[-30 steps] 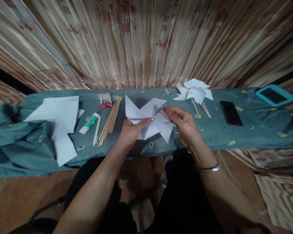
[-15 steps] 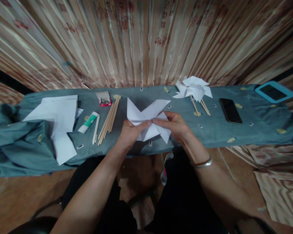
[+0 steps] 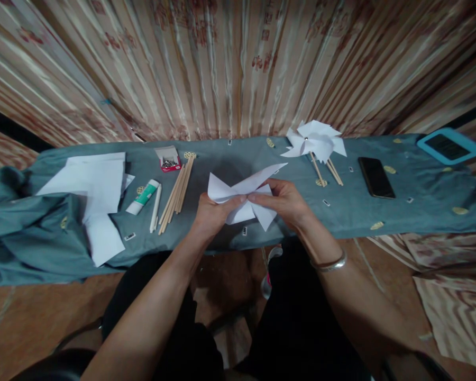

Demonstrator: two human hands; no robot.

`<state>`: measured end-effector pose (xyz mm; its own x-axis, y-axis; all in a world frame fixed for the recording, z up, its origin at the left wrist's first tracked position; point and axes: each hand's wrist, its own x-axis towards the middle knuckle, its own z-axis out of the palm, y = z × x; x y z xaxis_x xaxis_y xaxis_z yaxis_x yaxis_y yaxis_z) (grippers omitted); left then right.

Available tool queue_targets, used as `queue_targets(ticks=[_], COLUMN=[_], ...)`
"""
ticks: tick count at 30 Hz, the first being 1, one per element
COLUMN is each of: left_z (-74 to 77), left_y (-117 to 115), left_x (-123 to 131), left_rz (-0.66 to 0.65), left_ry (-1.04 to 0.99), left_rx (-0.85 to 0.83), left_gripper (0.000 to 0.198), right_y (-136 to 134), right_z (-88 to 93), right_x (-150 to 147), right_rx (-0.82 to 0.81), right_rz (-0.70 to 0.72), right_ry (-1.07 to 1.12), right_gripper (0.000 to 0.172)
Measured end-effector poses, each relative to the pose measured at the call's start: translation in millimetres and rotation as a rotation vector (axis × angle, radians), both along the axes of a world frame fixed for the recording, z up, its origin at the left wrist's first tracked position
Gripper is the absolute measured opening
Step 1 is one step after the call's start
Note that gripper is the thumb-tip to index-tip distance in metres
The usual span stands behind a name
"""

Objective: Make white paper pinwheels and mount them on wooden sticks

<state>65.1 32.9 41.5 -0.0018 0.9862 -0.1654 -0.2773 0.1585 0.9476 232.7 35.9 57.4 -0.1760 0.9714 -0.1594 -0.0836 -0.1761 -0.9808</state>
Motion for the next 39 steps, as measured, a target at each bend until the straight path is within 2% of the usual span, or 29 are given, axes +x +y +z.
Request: queue_targets(ticks=[5,18,27,39], left_z=[0.1,4.0,4.5,3.6], left_y=[0.2,-1.5,-0.9,-1.0], left_x=[1.2,0.9,0.2,0.9], left_rz=[0.002,-0.029,-0.032,-0.050], left_ry=[0.013,-0.008,0.011,0.055], left_rx=[-0.008,-0.004,-0.016,-0.018], left_gripper=[0.030,0.028,0.026,0.031], right_y=[0.0,-1.0,0.2,0.0], right_z=[-2.8,2.9,-2.5,-3.7], right_x=[2.8,-0.4,2.0,5.0], right_rx=[0.003,-0.051,0.051,0.001], right_rz=[-0.001,-0.027,0.010,0.023], right_ry=[-0.003,0.042,-0.028,-0.024], right_gripper=[0.035,0.039,0.037,0.039])
